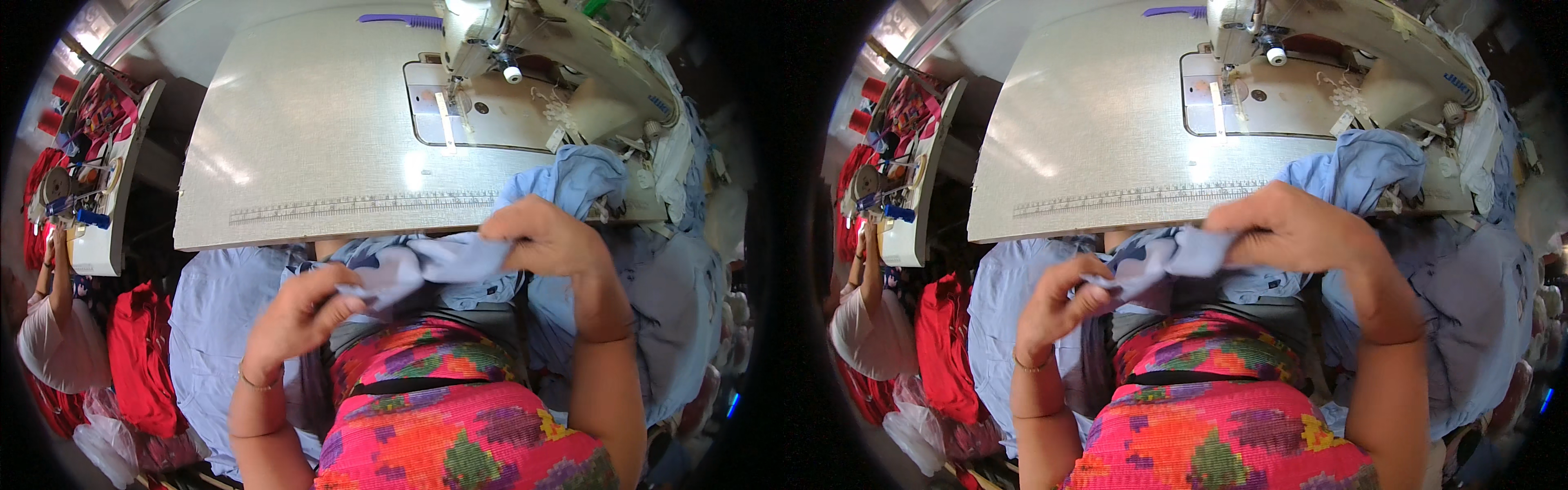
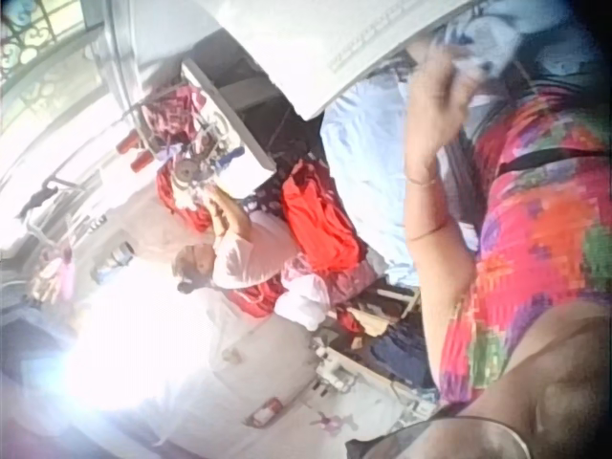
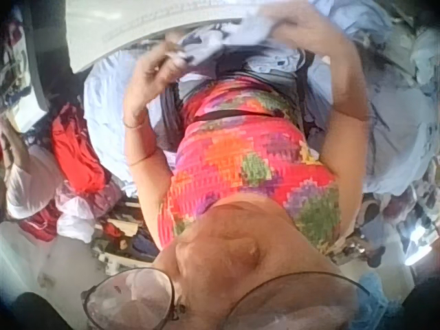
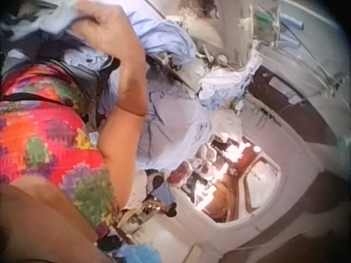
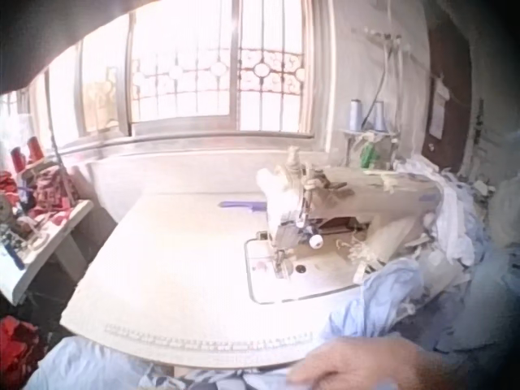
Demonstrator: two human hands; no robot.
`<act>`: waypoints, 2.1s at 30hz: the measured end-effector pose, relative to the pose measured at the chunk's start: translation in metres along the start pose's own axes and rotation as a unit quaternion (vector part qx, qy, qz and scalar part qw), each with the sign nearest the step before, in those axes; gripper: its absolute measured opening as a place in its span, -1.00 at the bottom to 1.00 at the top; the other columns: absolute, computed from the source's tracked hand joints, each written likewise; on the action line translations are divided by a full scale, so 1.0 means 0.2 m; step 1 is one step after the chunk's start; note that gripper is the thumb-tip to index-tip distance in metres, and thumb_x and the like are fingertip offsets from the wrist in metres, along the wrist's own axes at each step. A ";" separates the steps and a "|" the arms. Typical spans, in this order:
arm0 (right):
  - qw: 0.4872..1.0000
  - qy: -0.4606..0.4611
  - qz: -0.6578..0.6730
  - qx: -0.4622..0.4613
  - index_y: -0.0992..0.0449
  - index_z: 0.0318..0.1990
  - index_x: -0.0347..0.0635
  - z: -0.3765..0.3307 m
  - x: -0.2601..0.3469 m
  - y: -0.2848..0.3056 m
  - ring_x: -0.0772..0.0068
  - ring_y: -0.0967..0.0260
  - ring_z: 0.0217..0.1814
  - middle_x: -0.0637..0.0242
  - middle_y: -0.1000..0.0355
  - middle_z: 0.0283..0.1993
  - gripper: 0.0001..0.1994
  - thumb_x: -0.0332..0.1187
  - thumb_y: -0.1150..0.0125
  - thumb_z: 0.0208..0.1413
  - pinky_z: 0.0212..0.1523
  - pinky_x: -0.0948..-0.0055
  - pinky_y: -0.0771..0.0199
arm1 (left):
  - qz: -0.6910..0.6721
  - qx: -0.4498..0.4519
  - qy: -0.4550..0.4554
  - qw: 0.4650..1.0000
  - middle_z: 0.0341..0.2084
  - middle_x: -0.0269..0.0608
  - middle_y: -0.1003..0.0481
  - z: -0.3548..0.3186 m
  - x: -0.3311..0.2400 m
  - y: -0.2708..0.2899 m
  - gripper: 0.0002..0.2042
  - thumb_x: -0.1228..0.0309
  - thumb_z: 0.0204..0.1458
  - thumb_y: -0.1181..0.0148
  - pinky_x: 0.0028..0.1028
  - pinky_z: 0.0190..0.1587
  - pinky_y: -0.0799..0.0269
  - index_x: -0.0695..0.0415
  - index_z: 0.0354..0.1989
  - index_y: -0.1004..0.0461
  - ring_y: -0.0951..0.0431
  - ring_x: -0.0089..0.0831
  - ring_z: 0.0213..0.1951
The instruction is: The person uses a sewing machine to stitch a blue garment, then uses snips to trim excess threads around a buttonhole on the cuff.
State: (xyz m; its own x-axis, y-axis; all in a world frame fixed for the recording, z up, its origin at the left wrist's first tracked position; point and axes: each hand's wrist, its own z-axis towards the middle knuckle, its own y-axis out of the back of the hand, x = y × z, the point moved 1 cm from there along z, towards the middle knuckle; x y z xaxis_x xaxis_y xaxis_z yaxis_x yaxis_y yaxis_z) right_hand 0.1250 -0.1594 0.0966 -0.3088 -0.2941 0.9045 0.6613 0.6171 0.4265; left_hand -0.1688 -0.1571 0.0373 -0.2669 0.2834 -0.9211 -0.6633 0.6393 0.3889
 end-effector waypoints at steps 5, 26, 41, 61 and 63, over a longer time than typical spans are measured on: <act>0.955 -0.021 -0.268 0.129 -0.46 -0.26 -0.20 -0.23 0.15 -0.05 0.05 -0.38 -0.38 0.25 -0.47 -0.40 -0.72 -0.14 -0.10 0.14 -0.40 0.26 -0.32 | 0.180 0.102 0.100 0.973 -0.46 0.05 -0.48 -0.02 -0.02 -0.13 -0.70 0.22 0.17 0.01 -0.27 -0.38 -0.44 0.25 -0.17 -0.38 -0.55 -0.10 -0.48; 0.647 0.100 -0.585 -0.479 -0.41 -0.40 -0.20 -0.44 0.28 -0.02 0.23 -0.39 -0.26 0.21 -0.39 -0.32 -0.82 -0.60 -0.19 -0.23 -0.18 0.38 -0.40 | 0.466 -0.449 -0.181 0.741 -0.24 0.01 -0.52 -0.17 -0.43 0.10 -0.79 0.70 -0.22 -0.14 -0.31 -0.08 -0.45 0.32 -0.33 -0.46 -0.53 -0.13 -0.16; 0.675 0.249 -0.564 -0.404 -0.48 -0.37 -0.23 -0.30 0.79 0.37 0.56 -0.37 -0.49 0.42 -0.44 -0.46 -0.81 -0.39 -0.34 -0.14 -0.34 0.54 -0.42 | 0.666 -0.255 -0.075 0.697 0.01 -0.03 -0.39 -0.36 -0.94 0.97 -0.60 0.32 0.10 -0.08 -0.36 0.08 -0.31 0.17 0.11 -0.33 -0.43 -0.28 -0.01; 0.762 0.247 -0.268 -0.535 -0.37 0.03 -0.24 -0.20 0.44 0.30 0.26 -0.31 0.08 0.17 -0.37 -0.01 -0.63 -0.61 0.00 0.01 0.09 0.34 -0.32 | 0.376 -0.511 -0.013 0.773 -0.31 -0.05 -0.48 -0.17 -0.48 1.15 -0.77 0.53 0.00 0.02 -0.38 -0.32 -0.41 0.25 -0.15 -0.40 -0.50 -0.33 -0.33; 0.785 0.192 -0.309 -0.501 -0.36 0.06 -0.23 0.11 0.20 0.20 0.19 -0.30 0.11 0.15 -0.36 0.03 -0.59 -0.63 -0.01 -0.02 0.11 0.30 -0.32 | 0.380 -0.440 0.027 0.813 -0.31 -0.02 -0.51 0.21 -0.27 1.19 -0.75 0.56 -0.02 0.03 -0.38 -0.35 -0.44 0.24 -0.15 -0.43 -0.53 -0.30 -0.34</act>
State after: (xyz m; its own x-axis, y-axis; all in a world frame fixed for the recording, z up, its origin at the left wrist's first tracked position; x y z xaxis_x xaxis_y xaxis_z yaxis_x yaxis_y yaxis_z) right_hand 0.1238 -0.1301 0.1496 -0.6809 -0.6287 0.3756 0.7314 -0.5576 0.3926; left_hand -0.2832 0.0087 0.1808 -0.8482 0.3102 -0.4294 -0.5295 -0.4713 0.7054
